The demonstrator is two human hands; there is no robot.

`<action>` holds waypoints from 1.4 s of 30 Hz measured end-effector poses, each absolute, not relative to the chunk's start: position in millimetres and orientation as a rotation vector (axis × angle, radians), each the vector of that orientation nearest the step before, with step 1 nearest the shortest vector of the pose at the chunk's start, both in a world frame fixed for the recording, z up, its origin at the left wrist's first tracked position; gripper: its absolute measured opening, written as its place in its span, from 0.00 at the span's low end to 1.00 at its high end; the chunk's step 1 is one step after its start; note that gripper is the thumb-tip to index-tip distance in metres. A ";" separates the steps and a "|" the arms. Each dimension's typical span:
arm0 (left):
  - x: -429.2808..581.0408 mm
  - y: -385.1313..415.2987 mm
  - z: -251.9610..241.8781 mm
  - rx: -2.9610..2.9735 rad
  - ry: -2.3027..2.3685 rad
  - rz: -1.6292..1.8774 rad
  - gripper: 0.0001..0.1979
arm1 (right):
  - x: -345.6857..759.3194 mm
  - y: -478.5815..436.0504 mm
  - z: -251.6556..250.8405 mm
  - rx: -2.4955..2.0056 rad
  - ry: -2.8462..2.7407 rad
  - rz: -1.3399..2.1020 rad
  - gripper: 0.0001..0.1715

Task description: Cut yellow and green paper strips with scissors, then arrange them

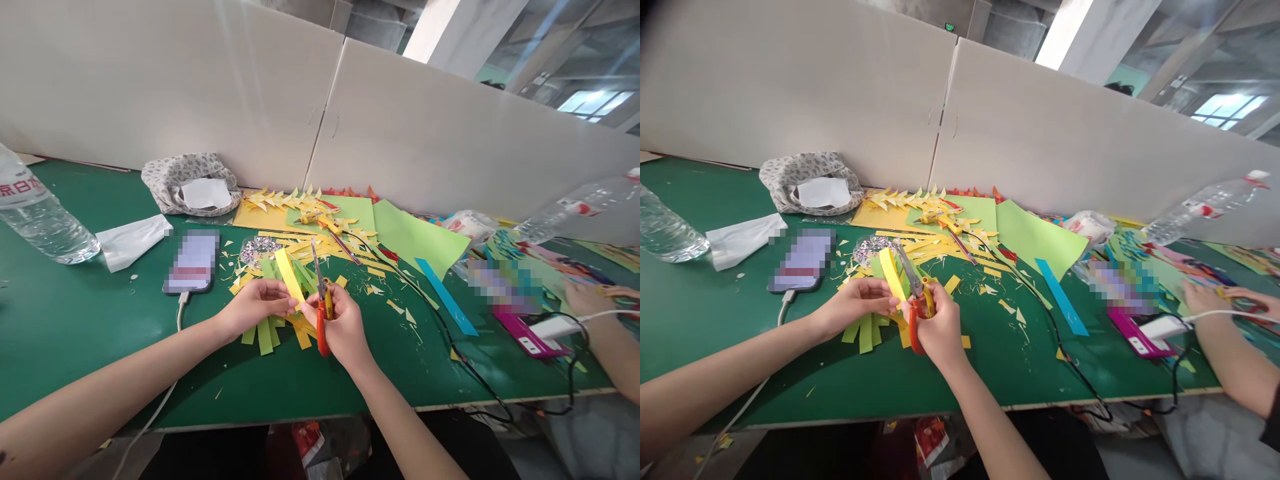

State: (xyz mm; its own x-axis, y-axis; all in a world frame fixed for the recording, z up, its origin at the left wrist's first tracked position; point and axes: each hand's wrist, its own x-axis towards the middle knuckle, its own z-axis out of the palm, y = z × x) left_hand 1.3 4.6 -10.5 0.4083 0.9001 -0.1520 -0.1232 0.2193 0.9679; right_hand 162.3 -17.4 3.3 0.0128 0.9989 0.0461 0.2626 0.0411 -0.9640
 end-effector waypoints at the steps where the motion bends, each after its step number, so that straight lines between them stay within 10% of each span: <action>1: 1.1 4.5 -10.2 1.110 0.882 0.855 0.09 | 162.3 -17.0 3.3 -1.376 -1.390 1.034 0.15; 42: 1.5 3.0 -11.1 1.077 0.908 0.832 0.09 | 165.0 -10.4 -3.7 -1.220 -1.181 1.261 0.20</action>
